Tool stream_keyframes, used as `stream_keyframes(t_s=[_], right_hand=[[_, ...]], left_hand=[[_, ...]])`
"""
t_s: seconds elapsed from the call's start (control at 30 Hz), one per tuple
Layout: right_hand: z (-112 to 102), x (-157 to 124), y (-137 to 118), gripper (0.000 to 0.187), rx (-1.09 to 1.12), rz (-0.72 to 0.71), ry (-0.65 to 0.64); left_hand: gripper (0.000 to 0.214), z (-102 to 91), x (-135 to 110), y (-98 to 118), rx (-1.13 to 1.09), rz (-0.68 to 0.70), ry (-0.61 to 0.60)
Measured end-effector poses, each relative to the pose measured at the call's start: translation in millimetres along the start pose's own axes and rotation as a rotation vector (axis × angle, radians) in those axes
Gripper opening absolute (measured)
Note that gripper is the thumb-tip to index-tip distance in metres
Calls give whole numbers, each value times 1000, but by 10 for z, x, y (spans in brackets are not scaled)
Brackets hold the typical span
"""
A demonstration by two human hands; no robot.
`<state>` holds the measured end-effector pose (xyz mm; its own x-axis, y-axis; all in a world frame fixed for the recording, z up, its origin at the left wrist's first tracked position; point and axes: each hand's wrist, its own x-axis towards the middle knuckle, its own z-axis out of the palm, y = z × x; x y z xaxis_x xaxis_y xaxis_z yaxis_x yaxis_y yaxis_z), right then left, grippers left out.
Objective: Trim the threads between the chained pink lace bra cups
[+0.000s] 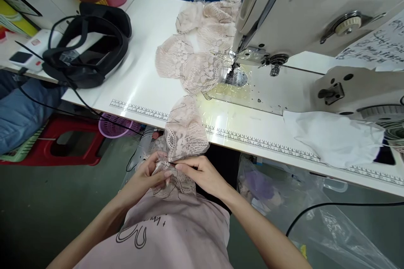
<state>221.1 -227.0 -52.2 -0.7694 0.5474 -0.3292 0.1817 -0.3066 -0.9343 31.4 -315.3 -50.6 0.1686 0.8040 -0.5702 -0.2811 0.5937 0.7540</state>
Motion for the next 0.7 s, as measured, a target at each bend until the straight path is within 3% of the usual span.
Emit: stream_keyframes(t_s=[0.37,0.47,0.6,0.7], right_hand=[[33,-58,-16,35,-135,-4,55],[20,-144,-141,35,-419,-104,122],[-147,-17,-377,36,-935,-355,395],[-271,191,-536,27,-1142,-355,459]], left_hand=[[39,-14,-9,20,49,-18,46],[46,-58,-15,-2,33,-10,103],[32,-139,16,-68,12,-55,54],[39,-204,73,-105,-133,-20,103]])
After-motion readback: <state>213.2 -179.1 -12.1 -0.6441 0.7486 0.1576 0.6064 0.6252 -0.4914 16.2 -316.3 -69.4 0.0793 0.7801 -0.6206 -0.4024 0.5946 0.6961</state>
